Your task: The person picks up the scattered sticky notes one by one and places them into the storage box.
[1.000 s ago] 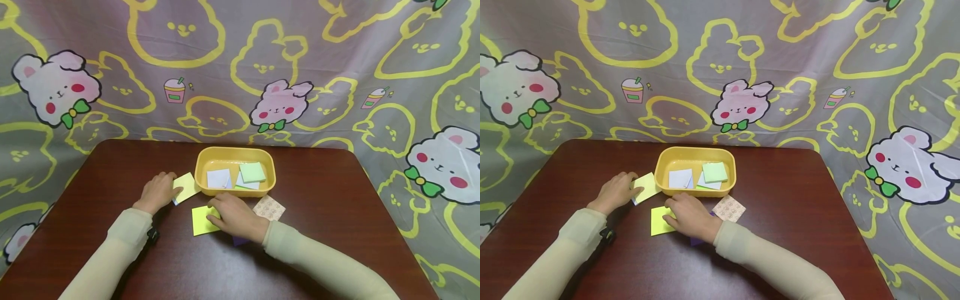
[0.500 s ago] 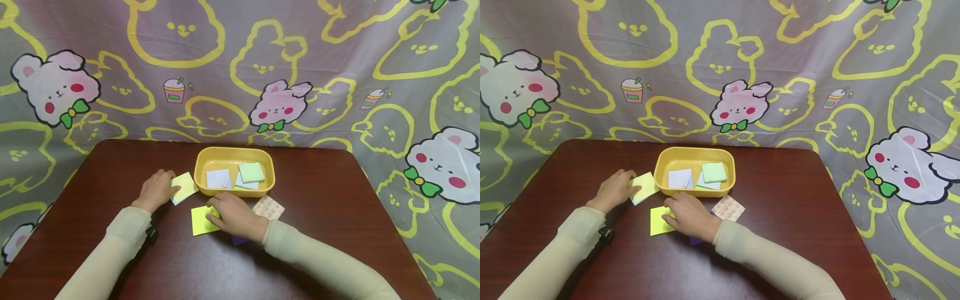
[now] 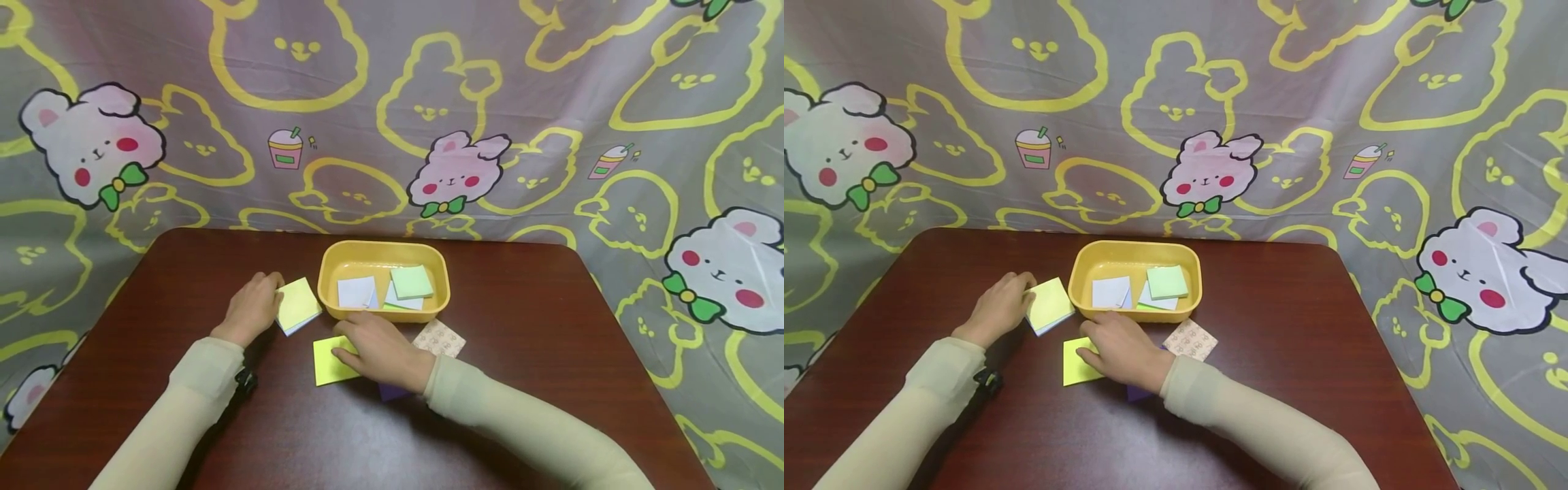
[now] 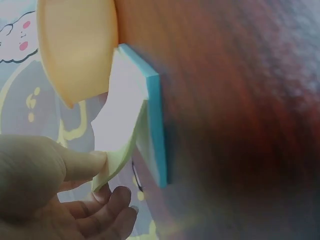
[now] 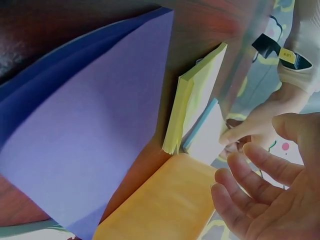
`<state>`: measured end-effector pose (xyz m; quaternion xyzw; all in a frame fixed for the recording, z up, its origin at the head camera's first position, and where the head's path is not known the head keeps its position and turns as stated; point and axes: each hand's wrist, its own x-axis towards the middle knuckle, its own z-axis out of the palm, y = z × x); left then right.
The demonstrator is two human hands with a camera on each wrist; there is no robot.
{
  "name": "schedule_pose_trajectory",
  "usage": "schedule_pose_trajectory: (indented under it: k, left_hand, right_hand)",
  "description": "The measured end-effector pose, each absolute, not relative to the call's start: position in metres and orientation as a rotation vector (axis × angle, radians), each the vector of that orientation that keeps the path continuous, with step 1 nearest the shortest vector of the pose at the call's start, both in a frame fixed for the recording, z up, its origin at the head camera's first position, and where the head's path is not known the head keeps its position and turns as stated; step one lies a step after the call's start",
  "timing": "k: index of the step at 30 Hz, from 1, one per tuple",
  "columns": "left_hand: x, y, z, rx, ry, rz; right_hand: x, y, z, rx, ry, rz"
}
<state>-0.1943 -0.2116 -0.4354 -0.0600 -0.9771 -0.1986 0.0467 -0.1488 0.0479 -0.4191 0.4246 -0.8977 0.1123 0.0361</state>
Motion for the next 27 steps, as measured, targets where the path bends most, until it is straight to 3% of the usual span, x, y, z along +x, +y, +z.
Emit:
schedule_pose_trajectory:
  k: [27]
  left_hand:
    - [-0.183, -0.208, -0.402, -0.219, -2.91, -0.601]
  right_hand:
    - [-0.158, 0.028, -0.404, 1.3, -2.719, 0.33]
